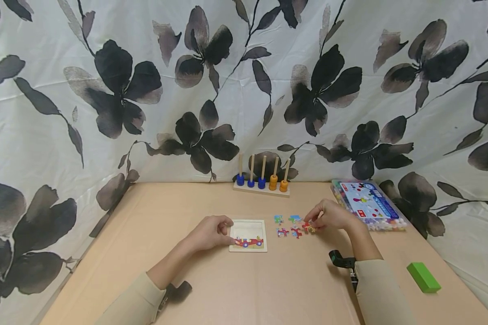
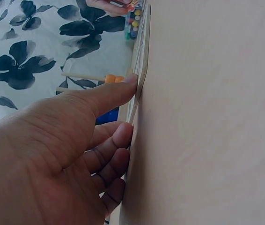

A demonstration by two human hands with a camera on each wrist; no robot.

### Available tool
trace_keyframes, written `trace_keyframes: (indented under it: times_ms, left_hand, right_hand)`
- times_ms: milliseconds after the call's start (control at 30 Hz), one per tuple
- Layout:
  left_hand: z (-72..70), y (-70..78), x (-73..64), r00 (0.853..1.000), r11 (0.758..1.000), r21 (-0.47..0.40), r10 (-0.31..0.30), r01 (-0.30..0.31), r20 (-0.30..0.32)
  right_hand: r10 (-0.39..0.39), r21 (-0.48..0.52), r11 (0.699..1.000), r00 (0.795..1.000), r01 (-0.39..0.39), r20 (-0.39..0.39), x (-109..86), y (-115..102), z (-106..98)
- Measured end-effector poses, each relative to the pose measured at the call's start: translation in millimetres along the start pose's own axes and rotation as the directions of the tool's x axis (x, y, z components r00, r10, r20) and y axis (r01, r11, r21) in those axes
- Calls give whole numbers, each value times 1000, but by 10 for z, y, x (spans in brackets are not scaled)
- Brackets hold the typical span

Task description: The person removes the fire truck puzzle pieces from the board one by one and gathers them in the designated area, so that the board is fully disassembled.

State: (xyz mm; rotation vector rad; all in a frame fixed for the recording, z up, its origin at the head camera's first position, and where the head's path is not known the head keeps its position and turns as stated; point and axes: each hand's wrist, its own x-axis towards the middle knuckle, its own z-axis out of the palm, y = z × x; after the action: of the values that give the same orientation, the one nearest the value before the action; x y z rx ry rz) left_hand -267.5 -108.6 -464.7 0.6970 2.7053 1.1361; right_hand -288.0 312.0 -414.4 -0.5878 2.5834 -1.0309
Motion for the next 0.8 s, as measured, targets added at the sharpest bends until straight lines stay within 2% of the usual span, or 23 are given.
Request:
trace_keyframes:
  times_ms: [433,800]
  left_hand:
    - [-4,-18,12,1000,1000,15,26,-26,13]
    - [-8,-34,17,999,999,15,33,-33,12]
  right_hand:
    - [61,11,998,997,-61,39,-31,9,2]
    - [73,30,997,995,-75,61,-35,37,11]
